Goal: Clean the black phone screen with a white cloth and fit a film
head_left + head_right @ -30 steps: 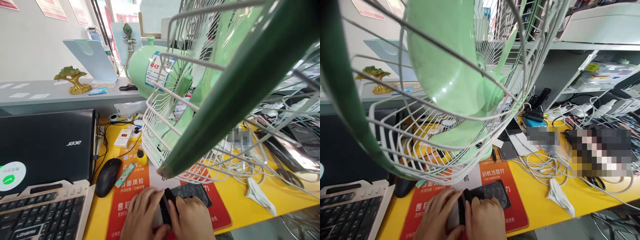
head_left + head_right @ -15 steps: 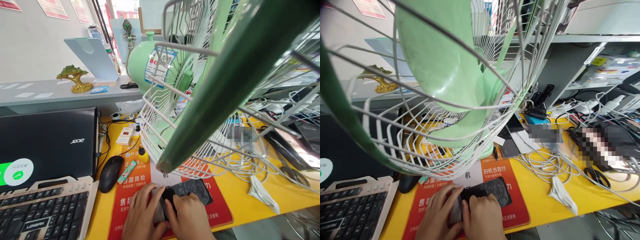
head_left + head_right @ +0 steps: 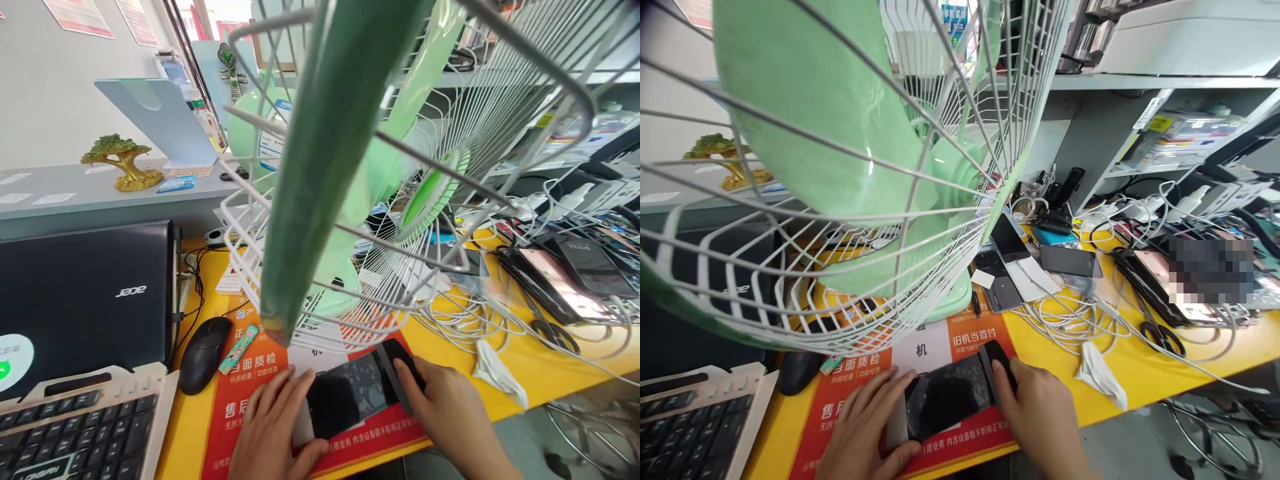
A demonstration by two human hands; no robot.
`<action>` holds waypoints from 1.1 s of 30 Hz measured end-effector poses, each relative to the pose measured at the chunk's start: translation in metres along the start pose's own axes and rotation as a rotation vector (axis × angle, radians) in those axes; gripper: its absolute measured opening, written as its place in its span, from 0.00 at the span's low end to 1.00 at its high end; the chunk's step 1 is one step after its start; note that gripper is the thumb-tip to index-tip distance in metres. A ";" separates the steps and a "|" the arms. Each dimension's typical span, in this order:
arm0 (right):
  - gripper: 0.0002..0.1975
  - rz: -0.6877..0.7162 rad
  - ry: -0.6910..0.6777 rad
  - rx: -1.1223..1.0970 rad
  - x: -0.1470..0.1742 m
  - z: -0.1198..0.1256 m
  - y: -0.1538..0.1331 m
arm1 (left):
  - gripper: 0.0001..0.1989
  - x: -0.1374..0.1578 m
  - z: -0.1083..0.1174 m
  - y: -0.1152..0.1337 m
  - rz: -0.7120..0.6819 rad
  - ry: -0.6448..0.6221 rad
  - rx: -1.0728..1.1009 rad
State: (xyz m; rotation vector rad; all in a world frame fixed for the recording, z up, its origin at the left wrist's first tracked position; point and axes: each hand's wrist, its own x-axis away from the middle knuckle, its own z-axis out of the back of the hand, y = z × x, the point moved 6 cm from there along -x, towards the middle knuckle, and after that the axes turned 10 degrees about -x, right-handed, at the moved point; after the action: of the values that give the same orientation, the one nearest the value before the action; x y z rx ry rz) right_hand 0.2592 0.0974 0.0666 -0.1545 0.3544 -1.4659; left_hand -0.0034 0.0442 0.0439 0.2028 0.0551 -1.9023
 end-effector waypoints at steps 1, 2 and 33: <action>0.23 -0.015 -0.027 0.046 0.000 -0.003 0.003 | 0.39 -0.001 0.001 0.001 -0.013 0.016 -0.019; 0.22 -0.016 -0.041 0.087 0.001 -0.006 0.001 | 0.37 -0.001 0.002 0.001 -0.029 0.031 -0.032; 0.20 -0.122 -0.154 0.123 -0.005 -0.014 -0.018 | 0.20 -0.001 0.007 0.008 -0.180 0.117 -0.147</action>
State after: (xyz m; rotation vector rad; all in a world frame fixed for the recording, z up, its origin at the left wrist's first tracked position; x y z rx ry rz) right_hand 0.2369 0.1019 0.0596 -0.1908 0.1311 -1.5806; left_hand 0.0039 0.0411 0.0514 0.2148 0.3001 -2.0536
